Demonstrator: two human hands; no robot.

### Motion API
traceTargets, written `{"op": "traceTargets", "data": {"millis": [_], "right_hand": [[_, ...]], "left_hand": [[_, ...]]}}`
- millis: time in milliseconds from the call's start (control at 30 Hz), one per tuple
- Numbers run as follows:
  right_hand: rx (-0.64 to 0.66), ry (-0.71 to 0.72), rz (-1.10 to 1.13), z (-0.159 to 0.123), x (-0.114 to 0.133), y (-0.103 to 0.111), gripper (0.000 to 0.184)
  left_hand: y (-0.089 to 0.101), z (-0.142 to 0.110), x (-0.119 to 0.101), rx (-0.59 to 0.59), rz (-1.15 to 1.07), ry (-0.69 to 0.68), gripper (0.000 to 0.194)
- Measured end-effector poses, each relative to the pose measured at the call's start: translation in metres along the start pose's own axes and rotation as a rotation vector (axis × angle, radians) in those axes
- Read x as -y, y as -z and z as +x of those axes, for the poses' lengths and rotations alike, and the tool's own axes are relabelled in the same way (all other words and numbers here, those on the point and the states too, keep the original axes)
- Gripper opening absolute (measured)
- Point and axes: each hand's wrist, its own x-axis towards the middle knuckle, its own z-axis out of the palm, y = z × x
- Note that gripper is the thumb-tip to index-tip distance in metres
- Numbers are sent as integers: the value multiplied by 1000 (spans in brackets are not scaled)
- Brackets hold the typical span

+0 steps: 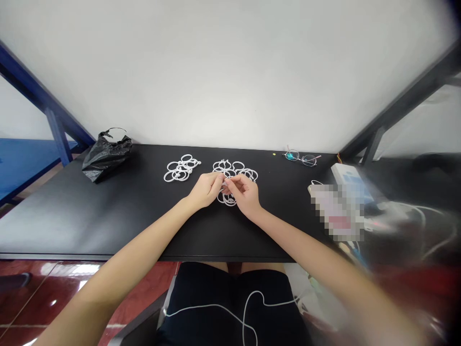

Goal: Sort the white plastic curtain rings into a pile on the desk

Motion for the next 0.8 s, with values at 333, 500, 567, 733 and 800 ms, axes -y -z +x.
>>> {"op": "traceTargets", "data": {"millis": [333,500,567,733,800], "right_hand": [[18,13,-30,1,2,-2,24],[20,-15,-34,1,1,-2,26],[22,-10,-43,1,1,-1,27],[30,7,-52,1,0,-1,27],[32,8,-54,1,-1,-1,26]], "left_hand": [[-1,-4,0,-76,116,-106,45],[0,-3,-1,-63,148,-120,48],[1,-3,-1,-58,153,-123,49],[2,-4,-1,-37,150,-102,48],[1,-4,-2,-23,140,-84,47]]}}
